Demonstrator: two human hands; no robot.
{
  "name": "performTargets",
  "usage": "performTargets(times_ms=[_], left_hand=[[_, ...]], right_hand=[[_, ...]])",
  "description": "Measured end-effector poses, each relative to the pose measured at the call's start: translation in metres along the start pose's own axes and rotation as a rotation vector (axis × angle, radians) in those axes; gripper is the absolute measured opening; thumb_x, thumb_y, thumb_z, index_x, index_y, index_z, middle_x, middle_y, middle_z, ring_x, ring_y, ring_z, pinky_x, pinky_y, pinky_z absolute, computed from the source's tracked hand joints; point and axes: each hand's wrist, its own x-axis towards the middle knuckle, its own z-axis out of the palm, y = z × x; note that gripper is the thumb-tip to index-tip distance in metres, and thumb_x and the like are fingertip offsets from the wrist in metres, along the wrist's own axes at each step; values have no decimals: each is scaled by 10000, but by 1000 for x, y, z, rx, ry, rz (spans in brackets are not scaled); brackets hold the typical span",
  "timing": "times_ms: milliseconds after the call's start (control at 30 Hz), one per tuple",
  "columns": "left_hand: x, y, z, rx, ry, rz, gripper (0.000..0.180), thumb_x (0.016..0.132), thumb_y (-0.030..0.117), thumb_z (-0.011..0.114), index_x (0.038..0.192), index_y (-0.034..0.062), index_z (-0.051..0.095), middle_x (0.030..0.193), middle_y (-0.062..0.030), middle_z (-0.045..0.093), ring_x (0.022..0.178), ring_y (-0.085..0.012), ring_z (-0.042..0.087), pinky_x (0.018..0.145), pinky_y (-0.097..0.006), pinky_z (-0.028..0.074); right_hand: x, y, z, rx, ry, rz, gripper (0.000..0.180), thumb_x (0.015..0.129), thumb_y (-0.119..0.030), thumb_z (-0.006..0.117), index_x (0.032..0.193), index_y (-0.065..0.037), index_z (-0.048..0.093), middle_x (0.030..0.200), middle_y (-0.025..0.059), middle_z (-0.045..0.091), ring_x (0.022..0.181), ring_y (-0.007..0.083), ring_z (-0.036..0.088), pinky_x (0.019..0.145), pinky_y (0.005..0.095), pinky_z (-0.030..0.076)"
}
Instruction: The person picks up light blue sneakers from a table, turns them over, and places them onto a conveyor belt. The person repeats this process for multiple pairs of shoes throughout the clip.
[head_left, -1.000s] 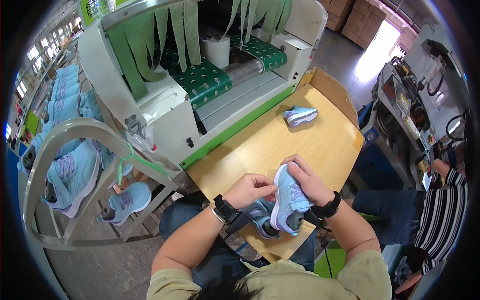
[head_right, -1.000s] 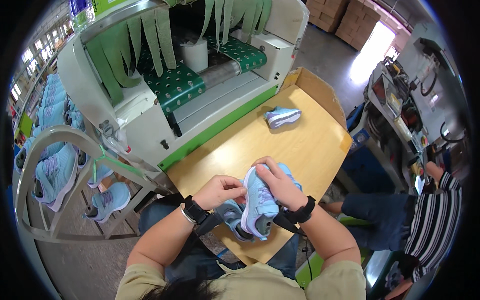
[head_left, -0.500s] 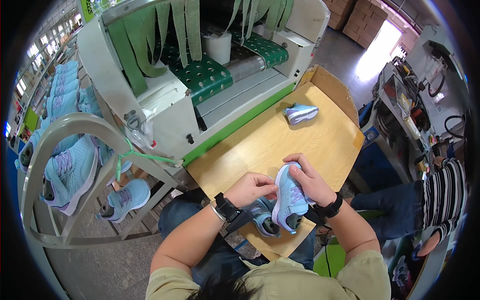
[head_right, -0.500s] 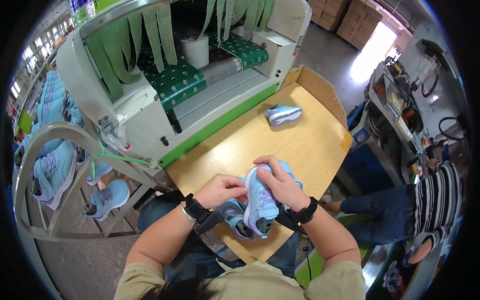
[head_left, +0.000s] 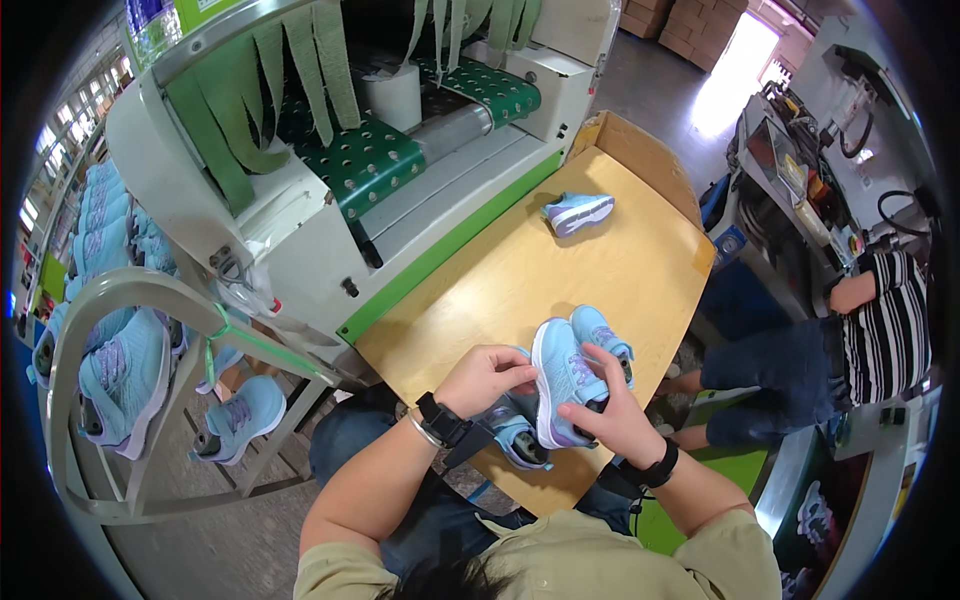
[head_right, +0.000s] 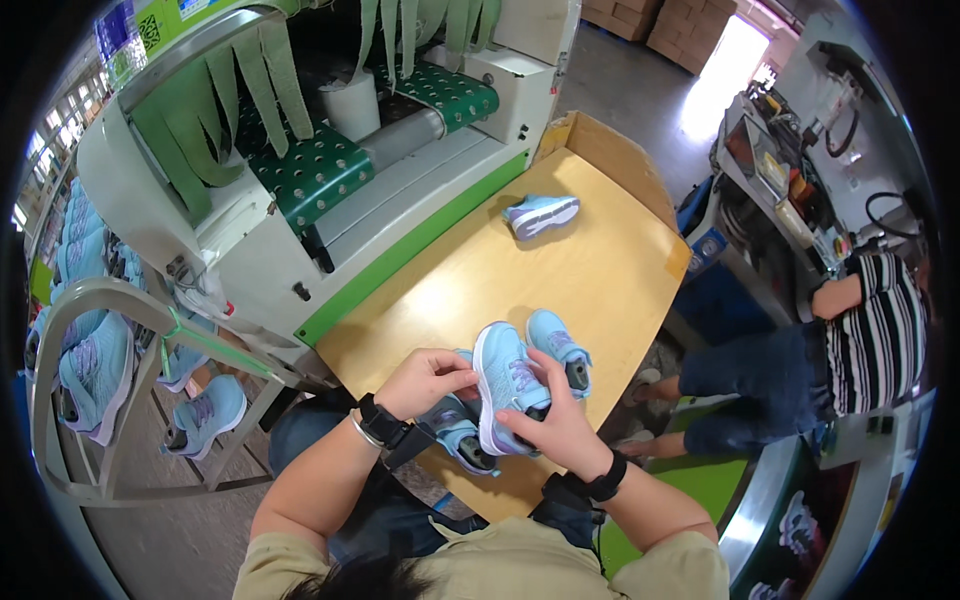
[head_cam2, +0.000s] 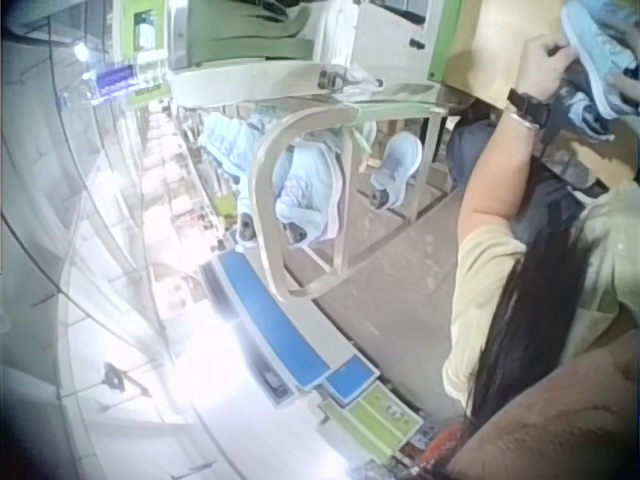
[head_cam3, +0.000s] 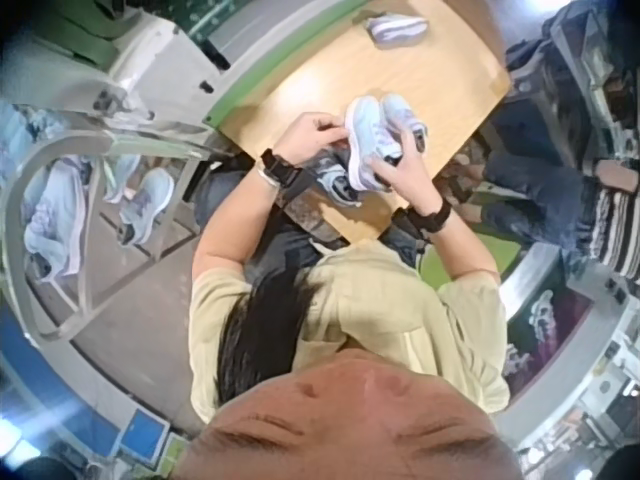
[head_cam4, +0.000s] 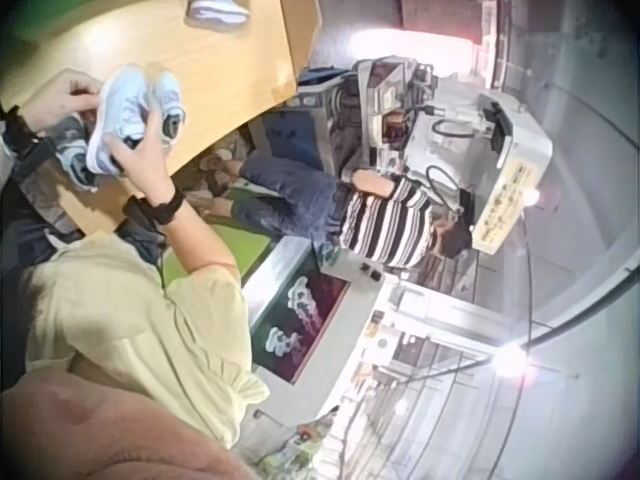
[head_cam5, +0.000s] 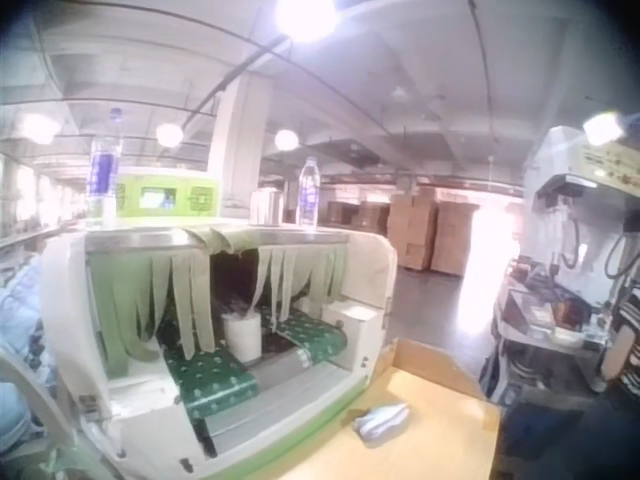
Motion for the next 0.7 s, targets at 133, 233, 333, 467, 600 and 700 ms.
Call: performTargets(times_ms=[133,233,333,467,600,700], left_hand=[[-3,2,-2,28,-14,-3,153,949,125,668,994,-16,705,898,-79,727,822,-143,694,781,-275,556],[-5,2,-5,36,-23,-11,151,946,121,670,995,-17,705,901,-81,728,826,-146,696,781,-278,557],[-5,2,-6,43,-32,-15,150,946,113,668,998,-23,703,906,-84,729,832,-149,697,784,-279,559],[-7,3,-9,53,-55,-26,148,946,102,667,1011,-28,692,923,-83,723,851,-153,702,789,-274,562],[-7,6,-9,69,-72,-28,153,944,95,668,1028,-32,687,940,-86,721,856,-156,704,793,-273,565],[-7,8,-10,110,-80,-36,170,942,94,672,1052,-35,688,962,-93,723,871,-158,703,808,-283,565]], right_hand=[[-8,8,12,16,48,-61,882,773,-224,849,1431,-23,298,1397,202,431,1331,300,418,1120,421,342],[-13,9,18,46,68,-60,865,764,-212,852,1404,-33,299,1420,202,400,1331,300,412,1123,423,336],[-15,7,22,42,74,-65,853,761,-202,848,1395,-39,300,1458,229,362,1348,311,398,1127,427,328],[-19,14,27,-36,95,-152,826,758,-192,840,1379,-42,318,1488,277,324,1384,350,368,1140,441,304],[-20,16,29,-62,116,-188,787,756,-193,837,1359,-48,352,1506,284,303,1414,389,335,1150,447,281],[-21,9,27,-53,126,-191,737,761,-166,820,1341,-55,379,1503,263,332,1415,376,337,1152,440,277]])
